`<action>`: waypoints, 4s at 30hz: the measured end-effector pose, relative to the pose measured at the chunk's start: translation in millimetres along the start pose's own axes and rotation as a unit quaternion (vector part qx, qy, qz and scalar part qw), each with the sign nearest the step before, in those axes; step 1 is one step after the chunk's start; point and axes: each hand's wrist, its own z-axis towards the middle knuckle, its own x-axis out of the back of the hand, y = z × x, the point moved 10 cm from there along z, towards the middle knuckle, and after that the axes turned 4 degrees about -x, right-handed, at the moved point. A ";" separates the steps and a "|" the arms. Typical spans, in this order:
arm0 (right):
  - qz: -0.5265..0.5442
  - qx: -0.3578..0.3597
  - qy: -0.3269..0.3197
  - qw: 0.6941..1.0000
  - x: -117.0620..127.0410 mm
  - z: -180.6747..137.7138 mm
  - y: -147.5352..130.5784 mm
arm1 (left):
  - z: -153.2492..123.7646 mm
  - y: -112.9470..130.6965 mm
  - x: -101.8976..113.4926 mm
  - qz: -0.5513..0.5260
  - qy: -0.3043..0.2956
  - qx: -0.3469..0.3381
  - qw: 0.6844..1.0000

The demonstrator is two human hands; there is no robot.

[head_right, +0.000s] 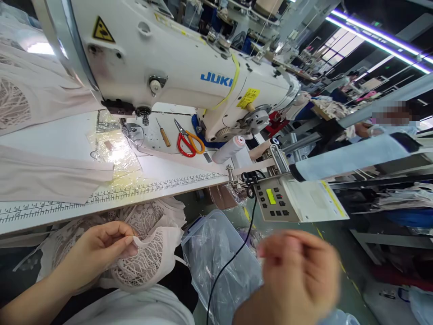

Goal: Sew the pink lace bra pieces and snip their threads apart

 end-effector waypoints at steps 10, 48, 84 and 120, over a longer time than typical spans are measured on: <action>0.024 -0.062 -0.464 0.884 -225.5 -55.8 -5.3 | 0.2 14.7 1.6 0.119 -0.002 -0.078 0.990; 0.091 -0.147 -0.503 0.847 -234.8 -63.9 15.5 | -1.2 23.3 7.2 0.133 0.011 -0.138 0.981; 0.094 -0.130 -0.484 0.861 -233.7 -58.3 7.8 | -8.1 34.9 -3.6 0.207 -0.009 -0.202 0.957; 0.135 -0.145 -0.409 0.891 -207.3 -28.3 26.8 | -3.3 32.0 7.8 0.175 0.027 -0.209 0.962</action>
